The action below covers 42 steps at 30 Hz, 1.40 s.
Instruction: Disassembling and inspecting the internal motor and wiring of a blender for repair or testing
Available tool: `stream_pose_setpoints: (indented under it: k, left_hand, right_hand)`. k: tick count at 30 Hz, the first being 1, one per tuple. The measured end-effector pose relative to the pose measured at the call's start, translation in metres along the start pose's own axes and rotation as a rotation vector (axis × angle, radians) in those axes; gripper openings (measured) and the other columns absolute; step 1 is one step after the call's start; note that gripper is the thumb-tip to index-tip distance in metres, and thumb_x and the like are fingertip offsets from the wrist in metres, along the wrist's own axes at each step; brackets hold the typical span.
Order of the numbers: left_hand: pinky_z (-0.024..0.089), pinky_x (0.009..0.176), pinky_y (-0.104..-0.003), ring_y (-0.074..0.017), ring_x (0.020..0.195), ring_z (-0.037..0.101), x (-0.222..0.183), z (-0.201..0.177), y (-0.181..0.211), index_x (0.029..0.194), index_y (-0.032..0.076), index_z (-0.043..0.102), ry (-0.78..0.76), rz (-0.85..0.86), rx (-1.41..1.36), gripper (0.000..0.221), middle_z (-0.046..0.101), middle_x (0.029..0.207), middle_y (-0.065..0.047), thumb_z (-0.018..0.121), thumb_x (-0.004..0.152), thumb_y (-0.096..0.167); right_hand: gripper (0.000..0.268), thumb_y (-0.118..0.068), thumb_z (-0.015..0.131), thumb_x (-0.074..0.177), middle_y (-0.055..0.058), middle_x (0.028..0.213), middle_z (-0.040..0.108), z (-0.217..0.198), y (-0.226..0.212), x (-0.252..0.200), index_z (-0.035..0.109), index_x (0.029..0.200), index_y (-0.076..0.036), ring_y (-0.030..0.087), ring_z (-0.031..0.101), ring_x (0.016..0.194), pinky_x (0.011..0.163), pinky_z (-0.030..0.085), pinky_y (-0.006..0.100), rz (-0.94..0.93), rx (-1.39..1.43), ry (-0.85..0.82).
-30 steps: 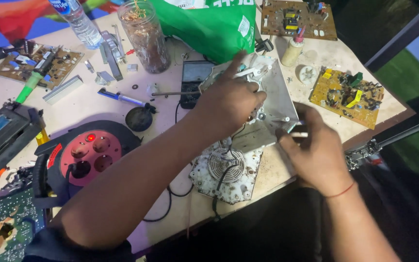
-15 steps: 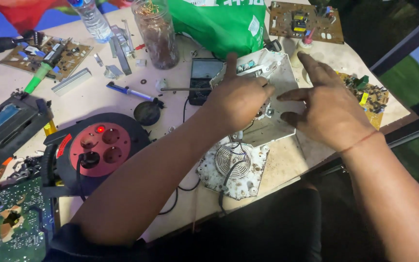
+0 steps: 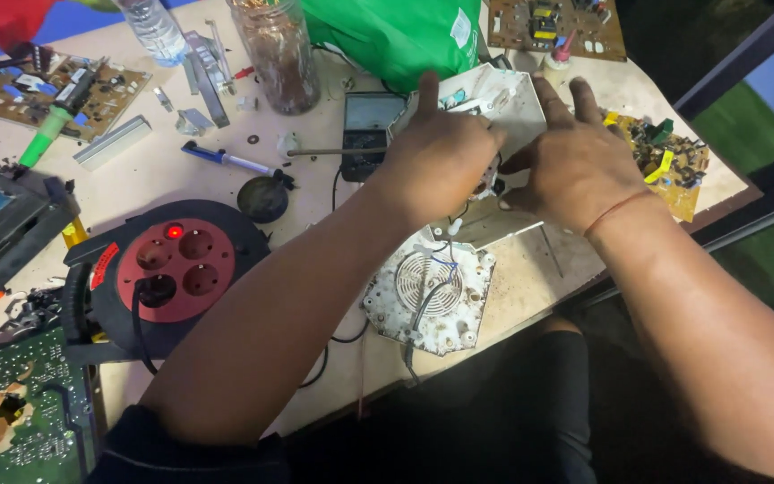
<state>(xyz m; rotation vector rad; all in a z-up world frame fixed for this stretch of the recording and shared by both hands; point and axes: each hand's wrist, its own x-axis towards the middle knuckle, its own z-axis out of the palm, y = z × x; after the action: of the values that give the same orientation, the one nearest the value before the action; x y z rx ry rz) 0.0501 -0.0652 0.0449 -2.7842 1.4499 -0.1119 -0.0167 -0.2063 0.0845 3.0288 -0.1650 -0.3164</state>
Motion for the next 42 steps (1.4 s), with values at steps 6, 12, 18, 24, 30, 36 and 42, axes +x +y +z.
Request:
stream_pose_setpoints:
  k: [6,12,18,24,30,36,42]
  left_hand:
    - [0.008,0.121,-0.073,-0.0315,0.088,0.07,0.012,0.003,0.0,0.125,0.016,0.065,-0.067,-0.035,0.051,0.051,0.072,0.089,-0.004,0.06,0.082,-0.009]
    - [0.011,0.119,-0.069,-0.0323,0.079,0.071,0.009,0.001,0.002,0.156,0.039,0.04,-0.003,0.003,0.015,0.088,0.074,0.077,-0.002,0.054,0.084,-0.01]
    - [0.008,0.12,-0.073,-0.0306,0.09,0.073,0.014,-0.005,0.009,0.129,0.026,0.061,-0.117,-0.049,0.064,0.055,0.074,0.094,0.0,0.052,0.085,-0.007]
    - [0.016,0.116,-0.074,-0.0287,0.085,0.072,0.006,-0.011,0.007,0.132,0.023,0.055,-0.105,0.015,0.119,0.049,0.071,0.092,0.001,0.069,0.086,0.023]
    - [-0.003,0.121,-0.078,-0.0291,0.077,0.069,0.021,0.014,0.0,0.08,0.02,0.07,-0.136,-0.015,0.045,0.021,0.066,0.065,-0.002,0.062,0.09,0.003]
    - [0.004,0.126,-0.071,-0.0277,0.081,0.067,-0.007,-0.047,0.012,0.147,0.014,0.056,-0.282,-0.063,-0.075,0.061,0.068,0.082,-0.005,0.052,0.09,-0.008]
    - [0.013,0.117,-0.076,-0.0288,0.098,0.066,-0.006,-0.043,0.008,0.138,0.017,0.055,-0.311,-0.046,0.023,0.053,0.065,0.109,-0.005,0.072,0.09,0.031]
  right_hand:
    - [0.036,-0.048,0.08,0.078,0.013,0.173,0.018,0.014,0.005,0.015,0.082,0.112,-0.034,0.042,0.011,0.159,0.124,0.026,0.046,-0.034,0.029,0.048]
    - [0.028,-0.046,0.084,0.072,0.015,0.134,0.052,0.04,0.025,0.023,0.086,0.096,-0.031,0.041,0.039,0.136,0.108,0.044,0.046,-0.192,0.07,0.252]
    - [0.026,-0.049,0.083,0.074,0.009,0.12,0.061,0.042,0.027,0.026,0.086,0.095,-0.034,0.034,0.044,0.134,0.108,0.041,0.039,-0.169,0.068,0.196]
    - [0.028,-0.045,0.084,0.075,0.01,0.129,0.056,0.034,0.019,0.025,0.086,0.101,-0.033,0.034,0.039,0.139,0.118,0.036,0.038,-0.085,0.077,0.102]
    - [0.035,-0.042,0.079,0.083,0.014,0.125,0.057,0.024,0.011,0.018,0.08,0.115,-0.029,0.033,0.053,0.123,0.105,0.046,0.042,-0.043,0.107,0.001]
    - [0.028,-0.03,0.064,0.09,-0.004,0.117,0.08,0.003,0.033,-0.016,0.083,0.109,-0.022,0.021,0.073,0.108,0.099,0.052,0.039,-0.173,0.308,0.036]
    - [0.083,-0.01,0.062,0.088,0.023,0.118,0.072,0.024,0.019,-0.042,0.029,0.162,-0.026,0.04,0.069,0.11,0.099,0.051,0.05,0.086,0.734,0.325]
